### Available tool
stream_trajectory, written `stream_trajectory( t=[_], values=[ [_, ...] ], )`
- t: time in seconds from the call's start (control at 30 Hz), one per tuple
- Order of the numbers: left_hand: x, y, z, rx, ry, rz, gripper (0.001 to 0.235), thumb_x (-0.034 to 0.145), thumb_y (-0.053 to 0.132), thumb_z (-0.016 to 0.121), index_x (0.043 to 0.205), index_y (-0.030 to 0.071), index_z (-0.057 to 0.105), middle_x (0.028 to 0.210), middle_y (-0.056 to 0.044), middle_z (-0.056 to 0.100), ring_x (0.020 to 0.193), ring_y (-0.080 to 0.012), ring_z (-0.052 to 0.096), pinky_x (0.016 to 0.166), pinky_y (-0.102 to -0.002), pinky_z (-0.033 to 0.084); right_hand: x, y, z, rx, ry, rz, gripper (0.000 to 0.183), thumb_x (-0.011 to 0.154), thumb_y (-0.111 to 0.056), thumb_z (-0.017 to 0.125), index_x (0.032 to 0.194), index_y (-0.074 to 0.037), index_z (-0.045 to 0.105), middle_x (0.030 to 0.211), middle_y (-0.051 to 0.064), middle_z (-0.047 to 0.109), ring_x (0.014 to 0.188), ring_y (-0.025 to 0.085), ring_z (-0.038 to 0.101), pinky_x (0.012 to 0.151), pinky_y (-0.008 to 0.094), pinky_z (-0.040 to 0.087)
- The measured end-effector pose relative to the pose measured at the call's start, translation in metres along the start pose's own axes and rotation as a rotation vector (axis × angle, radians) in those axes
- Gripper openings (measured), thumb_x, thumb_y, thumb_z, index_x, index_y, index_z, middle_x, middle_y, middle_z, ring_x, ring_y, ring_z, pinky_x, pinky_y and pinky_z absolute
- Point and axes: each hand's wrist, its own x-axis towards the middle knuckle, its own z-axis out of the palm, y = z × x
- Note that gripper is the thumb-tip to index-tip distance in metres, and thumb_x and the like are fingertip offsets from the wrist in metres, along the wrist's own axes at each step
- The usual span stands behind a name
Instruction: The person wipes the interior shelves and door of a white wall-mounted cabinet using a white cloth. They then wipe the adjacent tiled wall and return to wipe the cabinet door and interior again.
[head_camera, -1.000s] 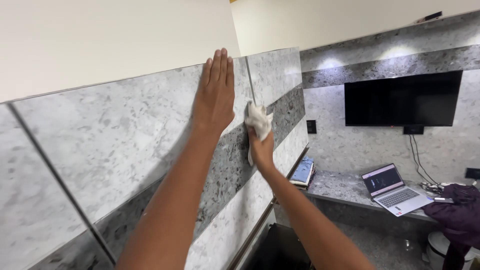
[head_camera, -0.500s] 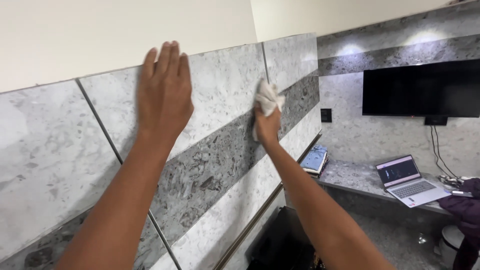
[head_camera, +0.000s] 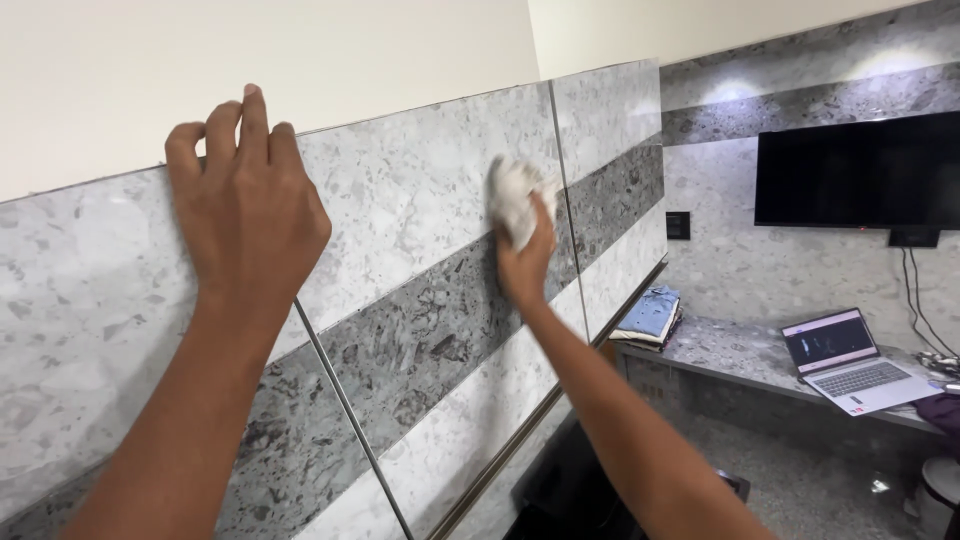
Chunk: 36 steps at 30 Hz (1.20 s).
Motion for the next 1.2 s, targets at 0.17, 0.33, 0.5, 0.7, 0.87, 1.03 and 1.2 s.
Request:
stream_trajectory(
  t=[0.17, 0.33, 0.5, 0.7, 0.87, 1.03, 1.2],
  values=[
    [-0.015, 0.003, -0.021, 0.189, 0.083, -0.075, 0.045, 0.105, 0.033, 0.067, 0.130, -0.003, 0.069, 0.149, -0.022, 0.059, 0.138, -0.0290, 0.054, 0.120, -0.047, 0.034, -0.017, 0.031, -0.013, 0.115, 0.041, -0.206, 0.043, 0.095, -0.021, 0.066, 0.135, -0.005, 0.062, 0.120, 0.011, 0.070, 0.102, 0.028, 0.070, 0.092, 0.049, 0.059],
    [-0.016, -0.006, -0.014, 0.162, 0.067, -0.089, 0.054, 0.109, 0.044, 0.066, 0.130, -0.006, 0.068, 0.149, -0.024, 0.059, 0.137, -0.0307, 0.054, 0.121, -0.048, 0.033, -0.010, -0.025, 0.013, -0.131, 0.082, -0.192, 0.047, 0.098, -0.021, 0.074, 0.140, -0.006, 0.060, 0.131, 0.017, 0.063, 0.118, 0.027, 0.061, 0.107, 0.051, 0.051],
    [-0.019, -0.002, -0.019, 0.162, 0.048, -0.091, 0.053, 0.112, 0.045, 0.063, 0.132, -0.005, 0.067, 0.148, -0.022, 0.059, 0.137, -0.0303, 0.054, 0.127, -0.046, 0.031, -0.074, -0.017, 0.012, -0.213, -0.017, -0.612, 0.073, 0.089, -0.016, 0.073, 0.154, 0.000, 0.042, 0.148, 0.018, 0.057, 0.139, 0.033, 0.052, 0.124, 0.064, 0.021],
    [-0.012, 0.001, -0.036, 0.168, 0.040, -0.095, 0.053, 0.110, 0.044, 0.060, 0.134, -0.002, 0.067, 0.141, -0.019, 0.064, 0.135, -0.0312, 0.056, 0.124, -0.044, 0.031, -0.059, -0.083, 0.035, -0.224, 0.075, -0.124, 0.071, 0.097, -0.029, 0.077, 0.152, -0.006, 0.040, 0.152, 0.023, 0.044, 0.144, 0.041, 0.030, 0.118, 0.062, 0.022],
    [-0.013, 0.003, -0.045, 0.172, 0.032, -0.110, 0.051, 0.108, 0.042, 0.062, 0.131, -0.003, 0.066, 0.133, -0.014, 0.065, 0.131, -0.0271, 0.057, 0.126, -0.041, 0.030, -0.119, -0.105, 0.048, -0.291, -0.052, -0.780, 0.058, 0.080, -0.014, 0.072, 0.136, -0.008, 0.058, 0.155, 0.017, 0.047, 0.148, 0.037, 0.038, 0.126, 0.062, 0.015],
    [-0.011, 0.002, -0.045, 0.181, 0.035, -0.116, 0.051, 0.108, 0.042, 0.062, 0.133, -0.003, 0.065, 0.131, -0.013, 0.065, 0.130, -0.0261, 0.057, 0.126, -0.040, 0.030, -0.116, -0.079, 0.039, -0.247, -0.072, -0.637, 0.051, 0.076, -0.007, 0.067, 0.127, -0.010, 0.066, 0.154, 0.013, 0.051, 0.148, 0.032, 0.043, 0.130, 0.059, 0.016],
    [-0.010, 0.004, -0.042, 0.186, 0.021, -0.118, 0.051, 0.107, 0.042, 0.062, 0.133, -0.002, 0.066, 0.130, -0.013, 0.065, 0.129, -0.0258, 0.057, 0.125, -0.040, 0.030, -0.126, -0.123, 0.045, -0.071, -0.041, -0.306, 0.070, 0.079, -0.014, 0.071, 0.144, -0.002, 0.047, 0.144, 0.016, 0.049, 0.142, 0.037, 0.030, 0.121, 0.059, 0.017]
  ],
)
